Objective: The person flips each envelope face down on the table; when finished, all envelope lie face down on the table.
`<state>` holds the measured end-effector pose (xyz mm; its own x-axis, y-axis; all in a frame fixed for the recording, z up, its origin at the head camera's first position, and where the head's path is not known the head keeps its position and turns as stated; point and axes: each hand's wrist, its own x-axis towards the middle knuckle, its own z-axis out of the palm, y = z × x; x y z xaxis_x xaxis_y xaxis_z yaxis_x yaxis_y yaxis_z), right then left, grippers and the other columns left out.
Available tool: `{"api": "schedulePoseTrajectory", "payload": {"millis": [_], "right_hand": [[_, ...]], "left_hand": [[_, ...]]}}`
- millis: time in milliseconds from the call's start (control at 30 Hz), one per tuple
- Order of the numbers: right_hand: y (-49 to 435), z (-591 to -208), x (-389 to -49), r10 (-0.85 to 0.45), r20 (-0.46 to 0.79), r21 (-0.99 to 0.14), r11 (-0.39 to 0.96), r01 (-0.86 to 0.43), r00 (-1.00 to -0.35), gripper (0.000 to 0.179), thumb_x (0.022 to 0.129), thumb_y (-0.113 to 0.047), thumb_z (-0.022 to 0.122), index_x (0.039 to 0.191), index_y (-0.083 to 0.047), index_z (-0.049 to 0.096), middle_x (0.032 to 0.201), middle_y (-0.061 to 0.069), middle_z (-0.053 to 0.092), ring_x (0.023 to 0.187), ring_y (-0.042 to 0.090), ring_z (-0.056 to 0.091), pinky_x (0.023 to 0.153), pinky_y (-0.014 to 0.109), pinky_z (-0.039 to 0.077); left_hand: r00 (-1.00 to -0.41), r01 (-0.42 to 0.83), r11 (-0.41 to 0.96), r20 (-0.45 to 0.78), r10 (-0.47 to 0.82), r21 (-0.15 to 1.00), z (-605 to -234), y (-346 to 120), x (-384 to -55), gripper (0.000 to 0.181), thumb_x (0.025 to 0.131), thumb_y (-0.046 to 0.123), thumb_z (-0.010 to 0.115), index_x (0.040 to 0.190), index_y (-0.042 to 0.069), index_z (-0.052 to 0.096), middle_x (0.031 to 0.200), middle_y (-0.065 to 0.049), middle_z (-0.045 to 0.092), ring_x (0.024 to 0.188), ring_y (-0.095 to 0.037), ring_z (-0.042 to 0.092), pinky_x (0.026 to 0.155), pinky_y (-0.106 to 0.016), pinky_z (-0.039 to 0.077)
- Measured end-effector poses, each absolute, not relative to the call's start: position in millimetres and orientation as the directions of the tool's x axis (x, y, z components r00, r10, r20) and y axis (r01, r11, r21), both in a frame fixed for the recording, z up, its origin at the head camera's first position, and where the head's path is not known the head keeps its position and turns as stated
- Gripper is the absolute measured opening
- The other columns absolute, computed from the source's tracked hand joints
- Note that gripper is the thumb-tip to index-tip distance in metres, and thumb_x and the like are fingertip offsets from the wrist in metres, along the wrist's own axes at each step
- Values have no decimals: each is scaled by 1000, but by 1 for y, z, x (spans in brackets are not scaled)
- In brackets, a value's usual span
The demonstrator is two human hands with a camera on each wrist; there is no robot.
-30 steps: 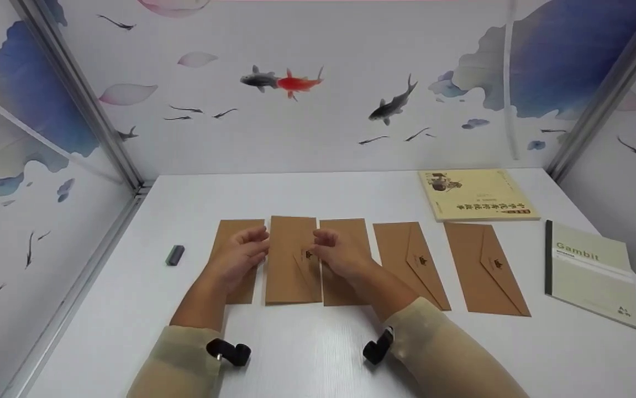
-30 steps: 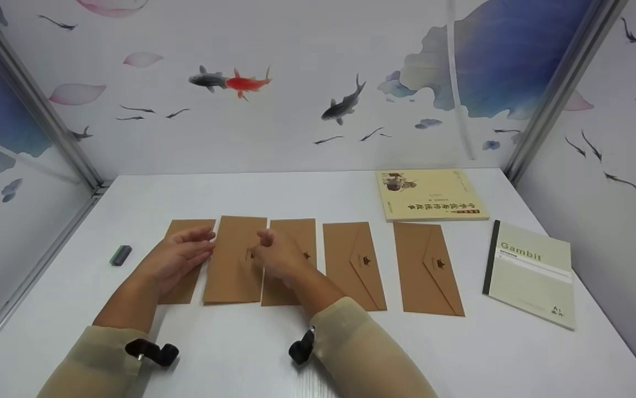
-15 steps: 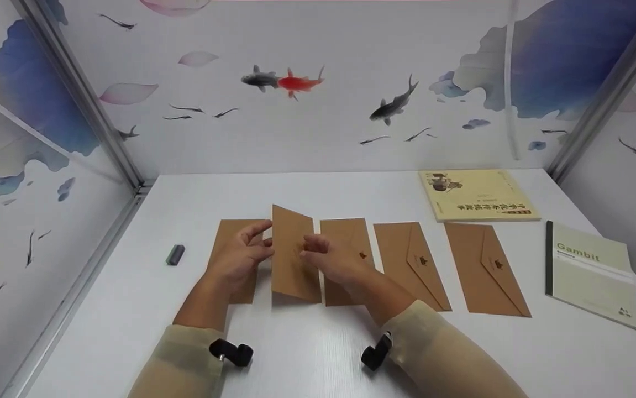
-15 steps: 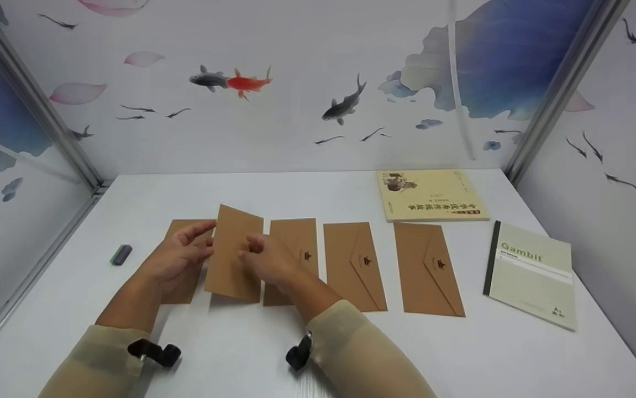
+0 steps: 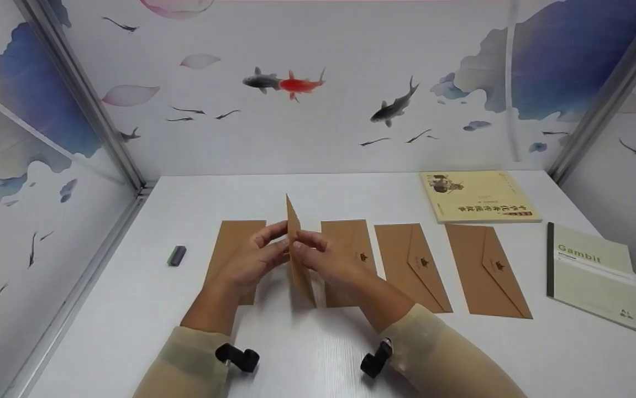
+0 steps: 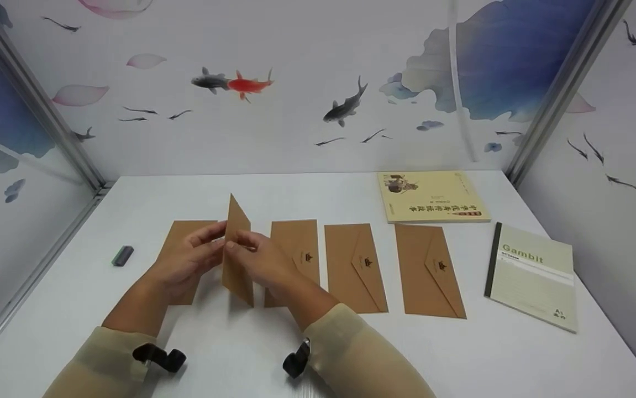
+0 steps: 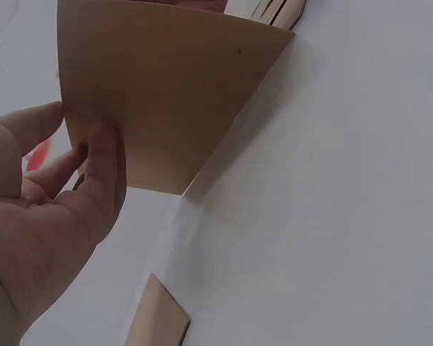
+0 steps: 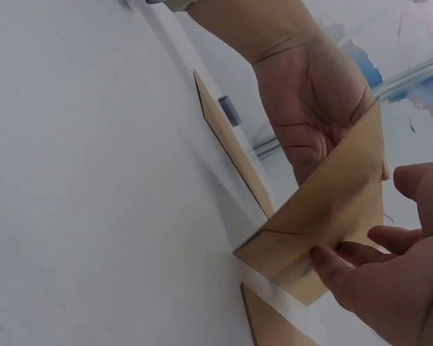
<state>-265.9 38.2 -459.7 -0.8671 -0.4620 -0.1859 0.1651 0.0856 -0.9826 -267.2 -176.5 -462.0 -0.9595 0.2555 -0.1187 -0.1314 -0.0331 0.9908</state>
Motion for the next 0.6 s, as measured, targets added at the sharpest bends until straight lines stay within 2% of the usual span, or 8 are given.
{"api": "schedulePoseTrajectory", "payload": {"millis": [167,333,467,600], "right_hand": [[37,-456,-263,-458,-145,-987,4,161,-877,66,105,-45,67,163,-20,46,170,1,45,153,23,51,125,47,46],[36,-456,-263,-443,-145,-985,-16,169,-885,60,106,-39,68,160,-20,49,166,0,49,149,22,54,118,43,52],[37,-457,-264,-438,-145,-984,-34,177,-887,57,107,-36,66,160,-23,49,161,1,54,146,22,58,119,45,52],[37,-459,-266,-433,-119,-987,-43,152,-894,57,108,-29,65,162,-24,47,159,3,54,145,22,58,122,47,49]], "left_hand": [[-956,-100,51,-110,271,994,-467,-171,-266,56,103,24,73,156,17,55,168,0,45,143,-22,61,118,-37,53],[-956,-87,92,-109,271,992,-472,-170,-266,58,101,29,76,155,20,57,168,0,44,144,-24,60,122,-44,49],[-954,-123,113,-148,260,986,-475,-172,-266,57,100,35,77,153,23,59,167,0,47,151,-25,53,127,-50,42],[-959,-154,140,-183,219,978,-479,-174,-268,54,101,34,75,152,20,60,165,-3,50,154,-28,49,130,-53,37]]}}
